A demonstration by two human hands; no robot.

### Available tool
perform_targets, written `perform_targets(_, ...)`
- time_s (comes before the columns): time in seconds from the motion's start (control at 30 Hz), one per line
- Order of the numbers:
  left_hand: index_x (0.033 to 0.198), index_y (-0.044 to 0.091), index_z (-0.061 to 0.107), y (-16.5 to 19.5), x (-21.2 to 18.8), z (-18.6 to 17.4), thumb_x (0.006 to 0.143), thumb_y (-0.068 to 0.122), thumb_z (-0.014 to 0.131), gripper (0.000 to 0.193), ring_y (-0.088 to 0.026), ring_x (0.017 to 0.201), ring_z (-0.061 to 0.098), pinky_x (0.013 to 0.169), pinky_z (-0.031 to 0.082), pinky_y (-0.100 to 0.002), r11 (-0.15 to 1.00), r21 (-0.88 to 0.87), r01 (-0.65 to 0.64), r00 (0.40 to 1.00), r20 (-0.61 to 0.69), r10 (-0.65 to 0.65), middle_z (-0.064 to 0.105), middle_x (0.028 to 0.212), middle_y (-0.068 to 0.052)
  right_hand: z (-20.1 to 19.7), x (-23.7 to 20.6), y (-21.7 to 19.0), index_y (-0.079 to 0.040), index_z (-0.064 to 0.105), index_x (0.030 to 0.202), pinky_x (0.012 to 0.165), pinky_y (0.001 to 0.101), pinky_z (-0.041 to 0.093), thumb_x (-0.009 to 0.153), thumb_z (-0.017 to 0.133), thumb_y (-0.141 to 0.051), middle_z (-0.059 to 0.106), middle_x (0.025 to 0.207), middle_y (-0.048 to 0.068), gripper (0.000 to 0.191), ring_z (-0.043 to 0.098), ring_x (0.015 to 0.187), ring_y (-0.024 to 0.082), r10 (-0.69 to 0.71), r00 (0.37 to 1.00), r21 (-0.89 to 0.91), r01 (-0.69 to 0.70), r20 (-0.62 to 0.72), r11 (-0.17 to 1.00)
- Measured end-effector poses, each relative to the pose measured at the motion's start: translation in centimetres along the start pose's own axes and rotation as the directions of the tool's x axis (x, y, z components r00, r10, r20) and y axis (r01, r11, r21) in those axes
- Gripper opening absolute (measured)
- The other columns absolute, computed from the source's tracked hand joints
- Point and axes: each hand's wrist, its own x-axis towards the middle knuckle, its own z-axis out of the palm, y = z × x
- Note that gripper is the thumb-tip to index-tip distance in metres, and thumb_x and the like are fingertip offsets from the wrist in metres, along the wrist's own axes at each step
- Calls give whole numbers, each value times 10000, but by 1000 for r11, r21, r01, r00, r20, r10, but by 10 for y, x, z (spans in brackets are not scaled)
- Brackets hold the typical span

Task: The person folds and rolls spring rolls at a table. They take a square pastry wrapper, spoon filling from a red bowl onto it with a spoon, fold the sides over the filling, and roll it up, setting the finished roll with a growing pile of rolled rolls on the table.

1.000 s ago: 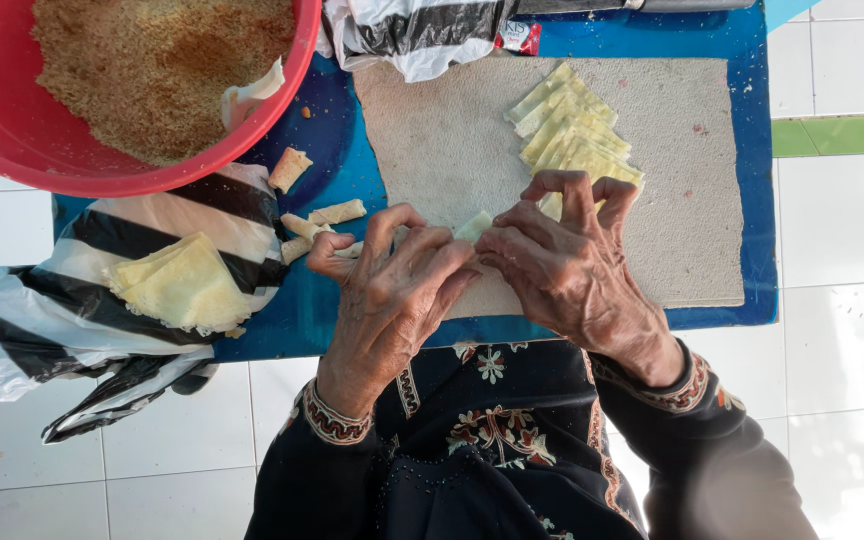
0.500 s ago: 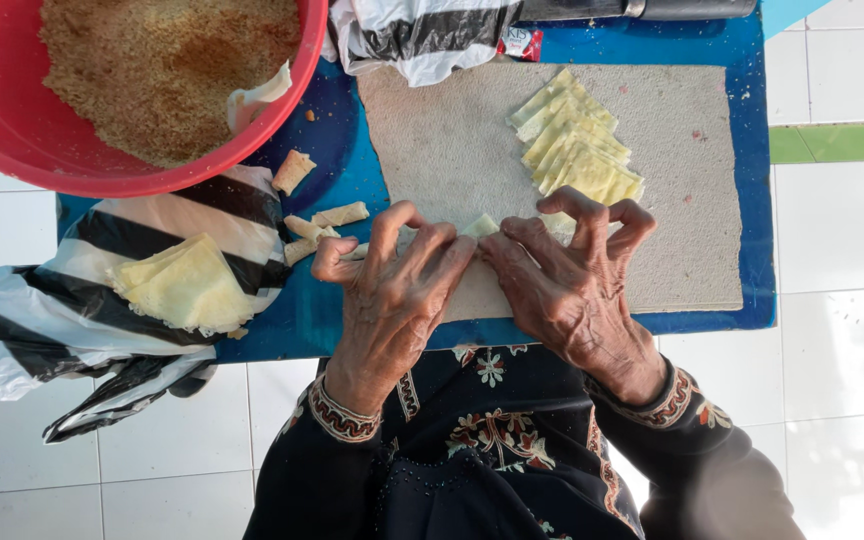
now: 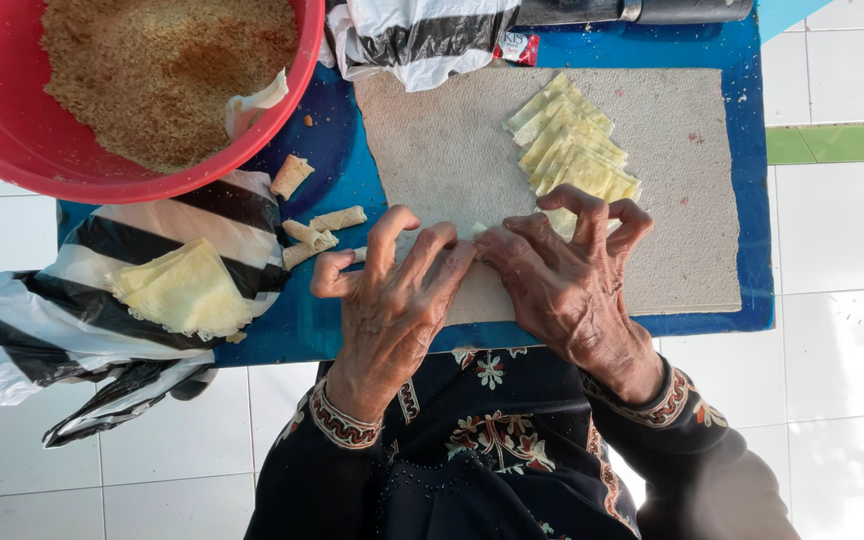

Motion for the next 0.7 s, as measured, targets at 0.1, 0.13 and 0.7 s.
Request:
perform_targets(0.1, 1166, 228, 767, 0, -1, 1, 942, 220, 778, 224, -119, 1253, 505, 1001, 174, -443, 999, 41, -7, 1000, 7, 7, 618, 1218, 142, 0, -1, -3, -199, 755, 1199, 1001, 524, 249, 859, 855, -203, 664, 1218, -48, 354, 472, 1241, 277, -10, 999, -54, 8, -44, 999)
perform_targets(0.13, 1192, 215, 770, 0, -1, 1, 957, 242, 774, 236, -127, 1254, 497, 998, 174, -442, 999, 42, -9, 1000, 1, 9, 614, 1240, 137, 0, -2, -5, -194, 746, 1231, 997, 523, 248, 864, 855, -200, 671, 1248, -44, 383, 463, 1239, 283, -17, 998, -84, 12, -61, 996)
perform_targets(0.7, 1411, 136, 674, -44, -24, -43, 1026, 313, 794, 440, -293, 1317, 377, 1069, 196, -488, 964, 36, 262, 962, -88, -258, 531, 1427, 5, -2, 13, -7, -189, 680, 1405, 1064, 660, 209, 963, 742, -510, 482, 1474, 67, 550, 292, 1440, 369, -2, 989, -275, 42, 145, 960)
